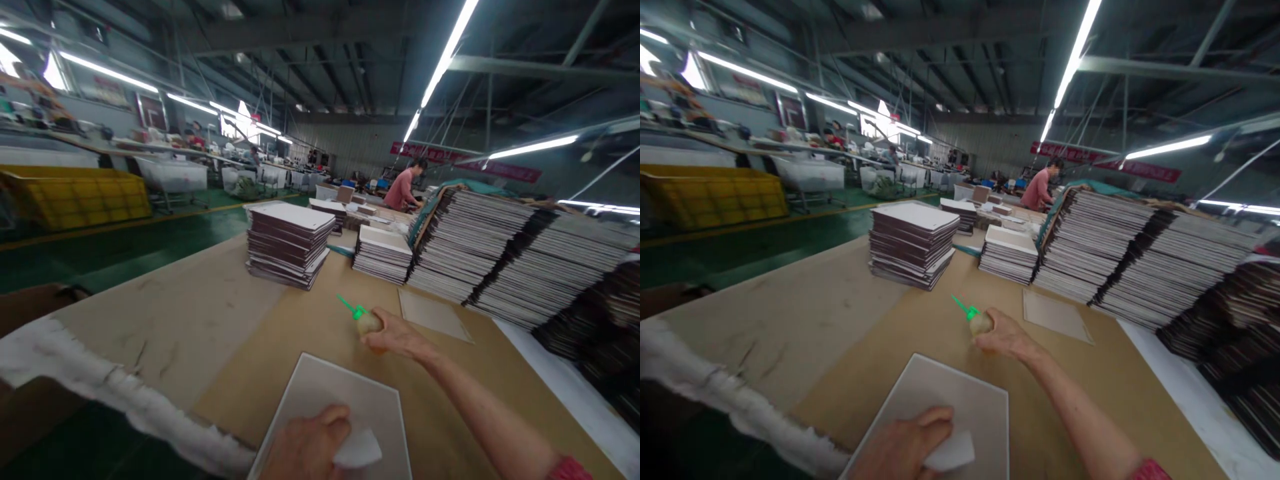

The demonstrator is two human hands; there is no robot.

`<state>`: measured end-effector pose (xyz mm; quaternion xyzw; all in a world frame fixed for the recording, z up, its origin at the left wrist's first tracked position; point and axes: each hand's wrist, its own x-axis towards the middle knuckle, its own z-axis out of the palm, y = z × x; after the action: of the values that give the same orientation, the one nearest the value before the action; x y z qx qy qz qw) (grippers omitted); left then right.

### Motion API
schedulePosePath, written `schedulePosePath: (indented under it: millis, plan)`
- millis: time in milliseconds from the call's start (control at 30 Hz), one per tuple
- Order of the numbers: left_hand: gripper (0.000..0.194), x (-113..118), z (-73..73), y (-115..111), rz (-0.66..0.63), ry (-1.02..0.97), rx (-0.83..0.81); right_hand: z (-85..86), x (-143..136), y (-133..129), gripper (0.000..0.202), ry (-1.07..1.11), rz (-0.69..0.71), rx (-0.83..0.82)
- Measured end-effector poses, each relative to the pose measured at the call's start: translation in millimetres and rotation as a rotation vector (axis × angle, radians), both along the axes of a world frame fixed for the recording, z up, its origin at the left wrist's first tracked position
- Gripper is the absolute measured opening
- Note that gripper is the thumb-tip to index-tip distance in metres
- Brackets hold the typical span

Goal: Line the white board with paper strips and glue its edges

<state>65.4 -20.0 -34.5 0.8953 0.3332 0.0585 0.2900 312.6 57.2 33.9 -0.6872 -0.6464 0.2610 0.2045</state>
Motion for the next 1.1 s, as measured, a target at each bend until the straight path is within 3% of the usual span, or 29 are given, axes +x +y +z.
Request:
schedulePosePath:
  millis: [100, 200, 333, 533, 633, 800, 1100]
  plan:
    - [0.027, -1.6, 3.4, -4.3, -0.002, -0.045, 0.020, 8.1, -7.2, -26.8, 0.062, -0.008, 0.020, -0.098]
    - [0.028, -3.3, 3.5, -9.1, 0.011, -0.075, 0.041, 14.7, -16.3, -47.3, 0.053, -0.068, 0.024, -0.106]
    - [0.028, -2.8, 1.0, -11.4, 0.019, -0.112, 0.068, 16.9, -31.2, -62.2, 0.052, 0.064, 0.084, -0.113]
    - [0.018, -2.5, 5.2, -12.2, 0.028, -0.101, 0.097, 9.0, -40.3, -60.3, 0.055, 0.124, 0.095, 0.055]
    - [0.018, -1.9, 5.9, -13.0, 0.027, -0.116, 0.086, 3.6, -45.9, -59.5, 0.055, 0.206, 0.055, 0.004]
    - [0.024, -0.6, 0.6, -12.2, 0.031, -0.126, 0.096, -0.4, -56.1, -59.2, 0.029, -0.003, 0.182, 0.220]
    - [0.022, -1.2, -2.6, -10.7, 0.033, -0.122, 0.089, 4.9, -60.8, -50.7, 0.022, -0.106, 0.289, 0.244]
